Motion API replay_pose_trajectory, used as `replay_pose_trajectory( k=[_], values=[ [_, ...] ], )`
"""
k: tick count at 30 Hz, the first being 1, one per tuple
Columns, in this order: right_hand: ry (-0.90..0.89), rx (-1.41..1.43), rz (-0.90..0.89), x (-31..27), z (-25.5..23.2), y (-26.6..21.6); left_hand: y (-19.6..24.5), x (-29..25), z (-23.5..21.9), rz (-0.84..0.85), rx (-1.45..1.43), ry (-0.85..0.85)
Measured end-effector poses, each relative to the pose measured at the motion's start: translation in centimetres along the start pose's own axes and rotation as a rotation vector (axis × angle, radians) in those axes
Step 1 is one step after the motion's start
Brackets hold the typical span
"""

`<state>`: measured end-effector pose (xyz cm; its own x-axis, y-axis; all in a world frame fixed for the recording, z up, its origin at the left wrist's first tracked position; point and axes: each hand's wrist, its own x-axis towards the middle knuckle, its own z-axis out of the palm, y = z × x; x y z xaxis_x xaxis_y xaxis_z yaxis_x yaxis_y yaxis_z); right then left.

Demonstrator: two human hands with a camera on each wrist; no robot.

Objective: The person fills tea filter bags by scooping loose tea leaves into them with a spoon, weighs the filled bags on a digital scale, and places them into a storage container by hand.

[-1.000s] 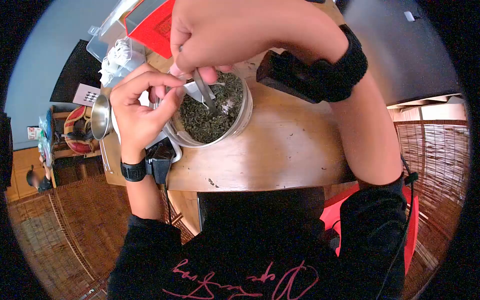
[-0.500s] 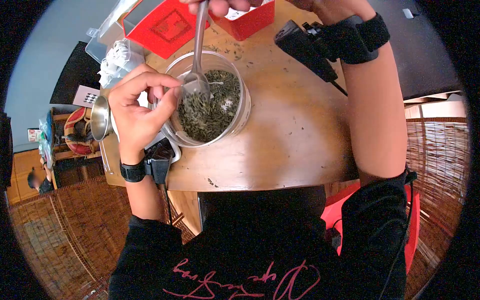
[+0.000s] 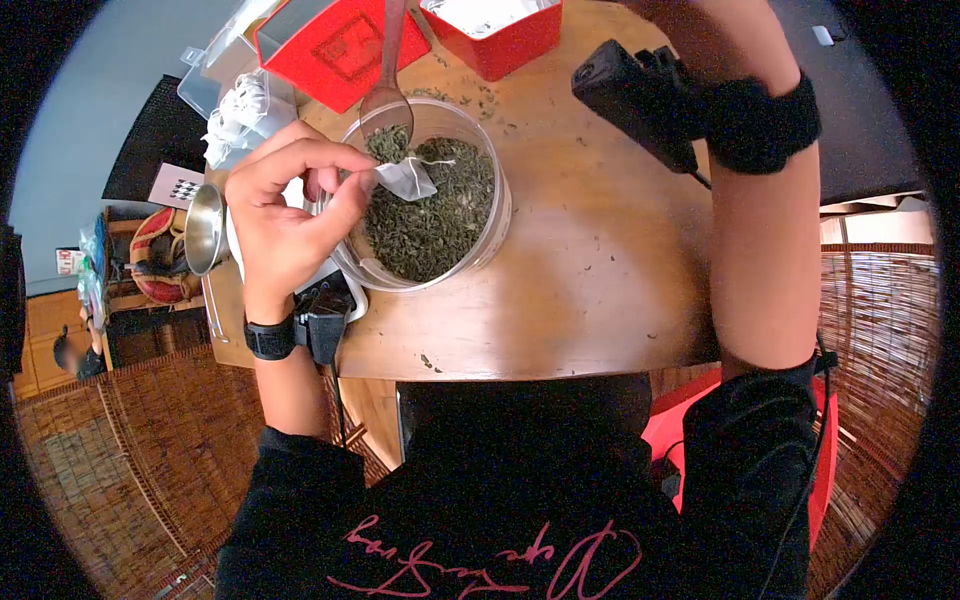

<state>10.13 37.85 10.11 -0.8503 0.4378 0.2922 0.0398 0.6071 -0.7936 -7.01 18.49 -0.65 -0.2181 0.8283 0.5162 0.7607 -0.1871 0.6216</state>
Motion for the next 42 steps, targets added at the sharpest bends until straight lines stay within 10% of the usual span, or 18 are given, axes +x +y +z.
replay_pose_trajectory(
  k=[3,18,23,25,42],
  values=[
    [0.092,-0.093,-0.217,-0.7,0.9,0.2,-0.1,0.1,0.0,0.010,-0.023,-0.007],
    [-0.084,0.095,-0.088,-0.9,-0.9,-1.4,-0.1,0.1,0.0,0.021,0.022,-0.006],
    [0.045,-0.639,-0.085,-2.9,2.8,-3.1,0.0,0.0,0.1,-0.009,0.018,0.000],
    [-0.566,-0.191,-0.054,-0.2,1.3,-1.2,0.0,-0.1,0.0,-0.011,0.023,0.007],
    [-0.518,0.191,0.232,1.2,1.6,2.1,-0.1,-0.4,-0.4,-0.006,-0.008,-0.015]
  ],
)
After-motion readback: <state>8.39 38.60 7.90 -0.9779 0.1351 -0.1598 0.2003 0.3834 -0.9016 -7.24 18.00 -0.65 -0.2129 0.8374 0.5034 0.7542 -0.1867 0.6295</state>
